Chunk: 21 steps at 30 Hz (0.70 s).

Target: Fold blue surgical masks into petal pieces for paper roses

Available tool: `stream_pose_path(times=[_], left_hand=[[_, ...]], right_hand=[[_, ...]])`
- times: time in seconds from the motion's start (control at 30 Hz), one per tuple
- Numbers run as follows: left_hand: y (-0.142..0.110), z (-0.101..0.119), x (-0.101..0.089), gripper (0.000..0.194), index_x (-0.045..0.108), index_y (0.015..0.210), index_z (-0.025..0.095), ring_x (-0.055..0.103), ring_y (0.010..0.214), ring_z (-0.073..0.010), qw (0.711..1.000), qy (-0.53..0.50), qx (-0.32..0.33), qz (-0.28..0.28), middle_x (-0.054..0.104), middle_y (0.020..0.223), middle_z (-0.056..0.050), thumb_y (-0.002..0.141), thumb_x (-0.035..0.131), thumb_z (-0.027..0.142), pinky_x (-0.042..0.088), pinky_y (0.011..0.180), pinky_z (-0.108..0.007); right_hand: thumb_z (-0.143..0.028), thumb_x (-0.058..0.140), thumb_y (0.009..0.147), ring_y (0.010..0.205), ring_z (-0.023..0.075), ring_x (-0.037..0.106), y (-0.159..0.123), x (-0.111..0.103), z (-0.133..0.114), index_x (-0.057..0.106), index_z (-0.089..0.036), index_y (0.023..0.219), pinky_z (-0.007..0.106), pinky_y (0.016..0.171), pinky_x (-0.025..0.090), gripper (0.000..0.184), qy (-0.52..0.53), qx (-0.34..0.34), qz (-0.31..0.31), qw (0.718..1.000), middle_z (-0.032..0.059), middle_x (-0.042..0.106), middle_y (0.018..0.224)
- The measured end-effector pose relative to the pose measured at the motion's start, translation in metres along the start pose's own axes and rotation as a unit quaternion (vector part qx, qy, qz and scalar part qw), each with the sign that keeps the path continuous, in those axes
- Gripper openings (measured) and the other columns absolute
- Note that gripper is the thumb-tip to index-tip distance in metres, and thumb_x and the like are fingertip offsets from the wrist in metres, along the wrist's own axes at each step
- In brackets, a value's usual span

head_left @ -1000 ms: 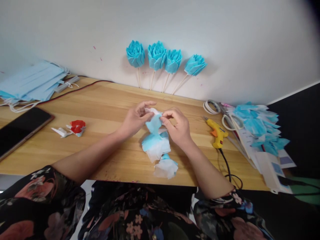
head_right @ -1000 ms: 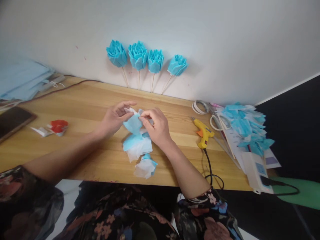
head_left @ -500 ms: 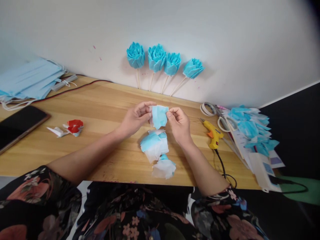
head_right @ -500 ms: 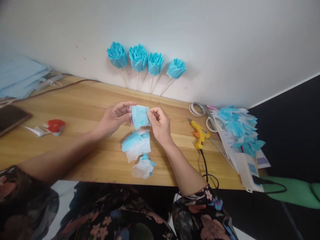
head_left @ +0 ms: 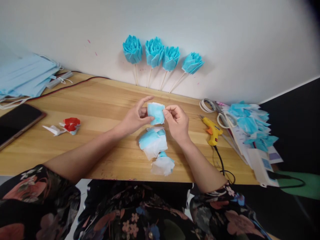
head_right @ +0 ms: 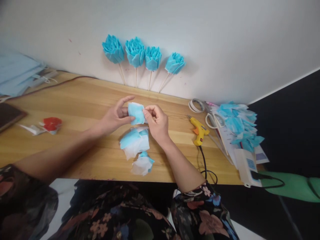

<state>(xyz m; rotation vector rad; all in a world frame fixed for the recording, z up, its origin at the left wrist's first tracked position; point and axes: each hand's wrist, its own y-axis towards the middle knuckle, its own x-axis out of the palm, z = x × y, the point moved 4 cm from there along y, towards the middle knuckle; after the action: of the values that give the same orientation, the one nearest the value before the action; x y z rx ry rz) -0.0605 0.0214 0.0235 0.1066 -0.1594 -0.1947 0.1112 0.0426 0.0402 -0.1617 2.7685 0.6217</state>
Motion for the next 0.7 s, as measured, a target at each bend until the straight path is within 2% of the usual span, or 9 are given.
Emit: stream_pose_path(times=[0.2,0.4,0.5,0.6,0.7], left_hand=[[0.003,-0.001,-0.006,0.079,0.041,0.147,0.017,0.06,0.068,-0.0128,1.0,0.004,0.007,0.025,0.065,0.079,-0.001,0.074,0.074,0.018,0.047,0.063,-0.024],[0.002,0.004,-0.009,0.07,0.046,0.141,0.021,0.062,0.073,-0.013,0.998,0.002,0.029,0.05,0.066,0.088,-0.002,0.076,0.072,0.017,0.049,0.066,-0.025],[0.002,0.005,-0.009,0.07,0.046,0.141,0.022,0.062,0.072,-0.013,0.998,-0.003,0.034,0.054,0.065,0.085,-0.001,0.077,0.072,0.018,0.05,0.067,-0.026],[0.003,0.004,-0.009,0.07,0.045,0.142,0.022,0.061,0.07,-0.0123,0.998,-0.001,0.033,0.055,0.064,0.082,0.001,0.077,0.071,0.018,0.049,0.066,-0.026],[0.004,0.005,-0.011,0.069,0.045,0.142,0.021,0.06,0.066,-0.0117,0.998,0.009,0.039,0.055,0.063,0.078,0.002,0.078,0.07,0.017,0.049,0.066,-0.026]], right_hand=[[-0.042,0.063,0.091,0.066,0.0112,0.059,0.003,-0.002,0.004,0.062,-0.022,0.087,0.025,0.064,0.051,0.02,0.009,0.0,-0.004,1.0,-0.003,0.065,0.074],[-0.06,0.047,0.097,0.079,0.0149,0.068,0.005,0.002,0.013,0.068,-0.023,0.108,0.033,0.08,0.058,0.044,0.122,0.062,-0.061,0.989,0.002,0.071,0.083],[-0.062,0.053,0.094,0.085,0.016,0.069,0.004,0.005,0.015,0.069,-0.024,0.109,0.035,0.085,0.058,0.045,0.136,0.083,-0.082,0.984,0.0036,0.074,0.091],[-0.056,0.067,0.087,0.089,0.0158,0.069,0.003,0.006,0.018,0.07,-0.024,0.109,0.036,0.088,0.057,0.039,0.138,0.09,-0.086,0.983,0.0031,0.075,0.098],[-0.05,0.073,0.082,0.085,0.015,0.068,0.004,0.005,0.02,0.07,-0.023,0.108,0.034,0.085,0.057,0.037,0.123,0.082,-0.076,0.986,0.0018,0.074,0.093]])
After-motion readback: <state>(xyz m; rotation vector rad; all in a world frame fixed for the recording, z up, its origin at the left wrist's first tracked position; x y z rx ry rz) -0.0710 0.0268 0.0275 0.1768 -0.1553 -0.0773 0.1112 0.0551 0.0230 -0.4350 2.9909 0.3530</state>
